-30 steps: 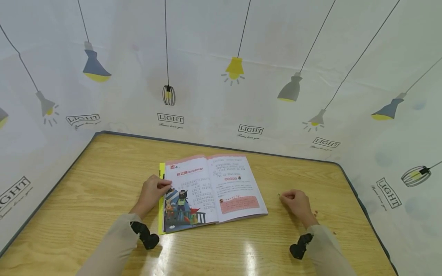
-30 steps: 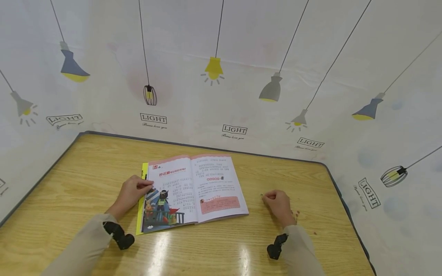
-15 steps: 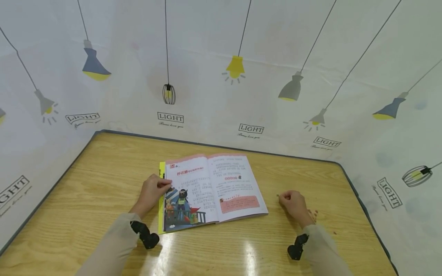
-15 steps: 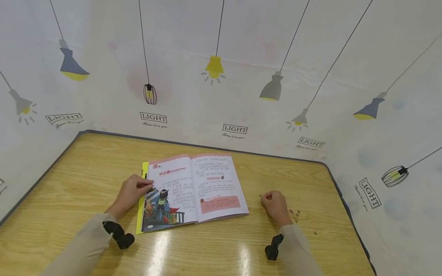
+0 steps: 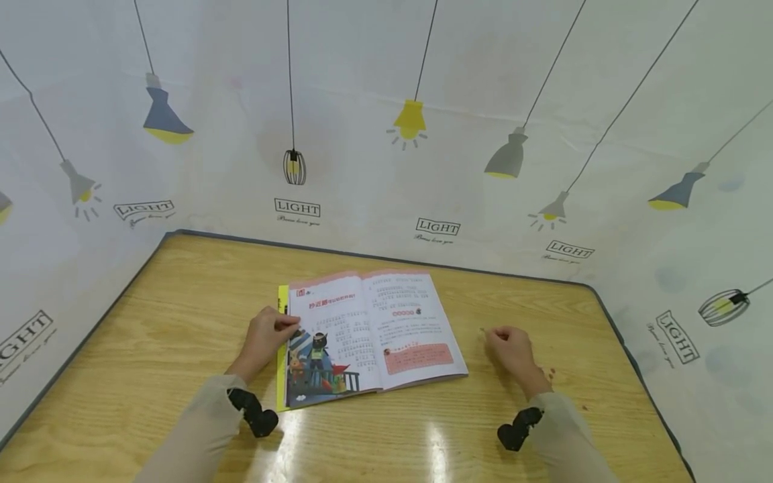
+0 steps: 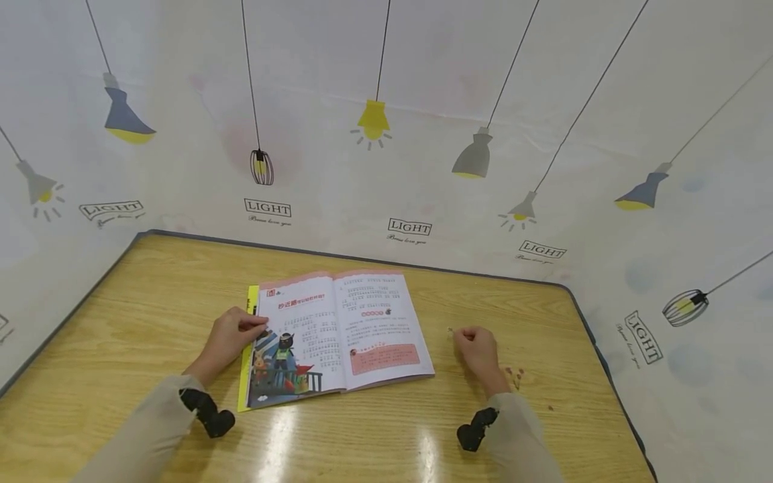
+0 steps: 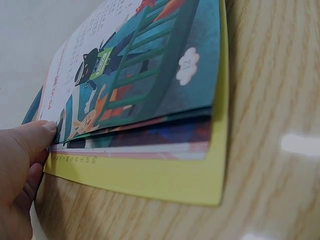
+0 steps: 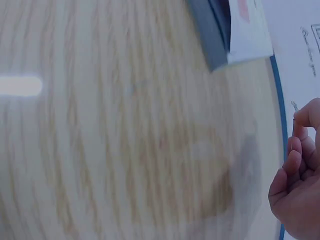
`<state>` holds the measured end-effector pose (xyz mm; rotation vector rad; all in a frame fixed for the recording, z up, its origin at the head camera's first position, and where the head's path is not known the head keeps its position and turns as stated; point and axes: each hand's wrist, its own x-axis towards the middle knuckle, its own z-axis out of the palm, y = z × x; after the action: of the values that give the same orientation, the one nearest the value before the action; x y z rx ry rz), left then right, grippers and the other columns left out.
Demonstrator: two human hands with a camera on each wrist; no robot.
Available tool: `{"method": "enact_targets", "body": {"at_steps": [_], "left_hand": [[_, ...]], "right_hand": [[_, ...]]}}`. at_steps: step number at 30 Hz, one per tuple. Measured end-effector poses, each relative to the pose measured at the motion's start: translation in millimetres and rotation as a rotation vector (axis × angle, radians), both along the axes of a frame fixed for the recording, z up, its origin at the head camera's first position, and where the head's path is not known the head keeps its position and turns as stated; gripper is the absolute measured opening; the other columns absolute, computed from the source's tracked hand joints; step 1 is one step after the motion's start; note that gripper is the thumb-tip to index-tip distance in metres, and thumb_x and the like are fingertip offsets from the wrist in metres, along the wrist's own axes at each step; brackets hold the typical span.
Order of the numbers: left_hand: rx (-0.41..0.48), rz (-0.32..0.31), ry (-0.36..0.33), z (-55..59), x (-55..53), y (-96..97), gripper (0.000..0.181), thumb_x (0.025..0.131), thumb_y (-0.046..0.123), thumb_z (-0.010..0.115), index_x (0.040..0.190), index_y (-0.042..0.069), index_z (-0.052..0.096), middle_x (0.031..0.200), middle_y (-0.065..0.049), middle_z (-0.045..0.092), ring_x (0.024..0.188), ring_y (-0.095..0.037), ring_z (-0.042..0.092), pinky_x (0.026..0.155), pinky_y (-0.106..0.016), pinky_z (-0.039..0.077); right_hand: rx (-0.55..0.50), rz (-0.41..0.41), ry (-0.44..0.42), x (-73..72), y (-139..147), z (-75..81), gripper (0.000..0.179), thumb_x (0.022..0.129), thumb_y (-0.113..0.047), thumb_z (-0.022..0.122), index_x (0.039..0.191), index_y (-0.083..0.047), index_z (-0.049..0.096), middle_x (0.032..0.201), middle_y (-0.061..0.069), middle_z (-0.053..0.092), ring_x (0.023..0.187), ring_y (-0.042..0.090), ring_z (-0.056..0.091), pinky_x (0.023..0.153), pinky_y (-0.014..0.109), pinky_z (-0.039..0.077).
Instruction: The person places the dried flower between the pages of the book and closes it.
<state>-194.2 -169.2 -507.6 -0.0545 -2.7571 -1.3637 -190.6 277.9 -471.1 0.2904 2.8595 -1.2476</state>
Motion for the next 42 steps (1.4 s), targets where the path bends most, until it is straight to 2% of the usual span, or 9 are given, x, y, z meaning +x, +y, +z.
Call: {"method": "enact_targets", "body": {"at_steps": [8,15,21,26,33,38,42], "left_hand": [[0.033,-0.001,0.052,-2.0,5.3,1.1,0.014,0.082,0.003,0.066,0.095,-0.002,0.070,0.084,-0.007,0.050,0.076,-0.018,0.046,0.063,-0.027,0.039],[0.030,0.003,0.004,-3.5,4.3,0.8,0.016,0.083,0.005,0.065,0.098,-0.002,0.070,0.087,-0.009,0.052,0.079,-0.020,0.047,0.066,-0.027,0.041],[0.024,0.005,0.008,-0.8,5.4,1.1,0.017,0.083,0.005,0.066,0.098,-0.002,0.070,0.087,-0.009,0.052,0.079,-0.019,0.047,0.065,-0.025,0.040],[0.019,0.004,0.024,1.5,6.1,1.3,0.017,0.083,0.005,0.066,0.098,-0.002,0.070,0.087,-0.009,0.052,0.078,-0.019,0.047,0.064,-0.025,0.041],[0.015,0.012,0.016,0.0,3.4,0.9,0.017,0.083,0.006,0.066,0.098,-0.001,0.070,0.087,-0.008,0.052,0.078,-0.019,0.046,0.065,-0.027,0.040],[0.006,0.005,0.034,0.3,2.3,1.1,0.017,0.083,0.006,0.067,0.097,-0.001,0.070,0.087,-0.008,0.052,0.077,-0.019,0.045,0.065,-0.028,0.038],[0.004,0.003,0.045,0.3,1.9,1.2,0.016,0.082,0.006,0.067,0.096,-0.001,0.071,0.086,-0.008,0.052,0.076,-0.018,0.046,0.064,-0.028,0.039]], "right_hand": [[-0.079,0.043,0.089,-7.1,-40,7.9,0.020,0.086,-0.009,0.058,0.087,0.010,0.064,0.073,0.007,0.057,0.065,0.012,0.047,0.058,0.024,0.040],[-0.135,0.066,0.089,-14.4,-77,8.2,0.018,0.086,-0.011,0.060,0.087,0.007,0.065,0.074,0.007,0.057,0.066,0.013,0.047,0.057,0.024,0.040],[-0.183,0.075,0.088,-15.5,-112,12.9,0.017,0.085,-0.011,0.059,0.086,0.004,0.066,0.076,0.008,0.058,0.068,0.015,0.047,0.060,0.025,0.039],[-0.175,0.059,0.096,-16.7,-141,9.9,0.016,0.082,-0.012,0.059,0.084,0.002,0.067,0.078,0.007,0.060,0.069,0.015,0.050,0.061,0.025,0.041],[-0.143,0.045,0.108,-18.8,-171,0.5,0.016,0.079,-0.014,0.060,0.081,-0.001,0.068,0.071,0.003,0.060,0.063,0.014,0.050,0.060,0.027,0.043],[-0.063,0.009,0.077,-18.4,-181,-4.2,0.014,0.079,-0.018,0.060,0.079,-0.007,0.069,0.069,-0.001,0.061,0.063,0.014,0.051,0.078,0.038,0.036],[-0.012,-0.001,0.064,-16.4,-186,-10.5,0.014,0.079,-0.020,0.060,0.078,-0.010,0.069,0.069,-0.003,0.061,0.063,0.014,0.051,0.083,0.046,0.028]]}}
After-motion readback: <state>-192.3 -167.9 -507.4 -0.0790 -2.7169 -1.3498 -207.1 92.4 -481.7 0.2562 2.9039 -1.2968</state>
